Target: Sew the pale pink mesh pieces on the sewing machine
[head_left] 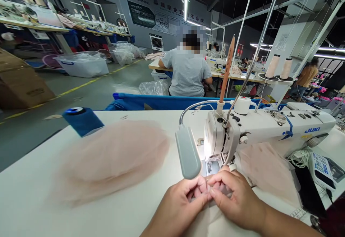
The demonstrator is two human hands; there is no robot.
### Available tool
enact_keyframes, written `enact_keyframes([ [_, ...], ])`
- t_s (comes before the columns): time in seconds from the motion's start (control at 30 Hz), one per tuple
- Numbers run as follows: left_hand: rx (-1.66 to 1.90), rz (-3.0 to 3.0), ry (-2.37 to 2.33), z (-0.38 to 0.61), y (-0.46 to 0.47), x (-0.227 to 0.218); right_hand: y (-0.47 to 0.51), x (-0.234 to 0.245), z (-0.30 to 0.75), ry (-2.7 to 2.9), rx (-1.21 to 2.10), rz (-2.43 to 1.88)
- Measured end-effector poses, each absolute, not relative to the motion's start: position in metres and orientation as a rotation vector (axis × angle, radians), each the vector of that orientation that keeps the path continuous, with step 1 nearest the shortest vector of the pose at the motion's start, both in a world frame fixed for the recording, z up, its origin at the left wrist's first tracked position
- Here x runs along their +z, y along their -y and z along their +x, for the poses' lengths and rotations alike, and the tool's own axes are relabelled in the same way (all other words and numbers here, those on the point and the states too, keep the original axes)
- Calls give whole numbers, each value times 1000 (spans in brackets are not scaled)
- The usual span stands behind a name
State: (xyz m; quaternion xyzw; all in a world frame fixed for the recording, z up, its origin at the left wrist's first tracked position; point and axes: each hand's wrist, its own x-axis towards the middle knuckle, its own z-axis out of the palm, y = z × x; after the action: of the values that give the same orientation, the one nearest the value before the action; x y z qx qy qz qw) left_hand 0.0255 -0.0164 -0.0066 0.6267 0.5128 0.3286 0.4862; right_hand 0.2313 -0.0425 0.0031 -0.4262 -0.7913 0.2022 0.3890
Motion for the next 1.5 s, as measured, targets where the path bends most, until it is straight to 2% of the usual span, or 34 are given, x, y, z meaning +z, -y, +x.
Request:
enact_keyframes([
  [0.33,758,1624,-1193,22,20,8,40,2,231,1936,738,-1172],
  [0.97,826,1726,-1146,16,19,-14,42,6,231,1838,872,-1223],
  [1.17,842,1767,-1164,14,18,-25,41,4,230,1880,813,-1194],
  [1.5,878,1779,-1186,16,16,-21,40,3,231,1916,663,-1139],
])
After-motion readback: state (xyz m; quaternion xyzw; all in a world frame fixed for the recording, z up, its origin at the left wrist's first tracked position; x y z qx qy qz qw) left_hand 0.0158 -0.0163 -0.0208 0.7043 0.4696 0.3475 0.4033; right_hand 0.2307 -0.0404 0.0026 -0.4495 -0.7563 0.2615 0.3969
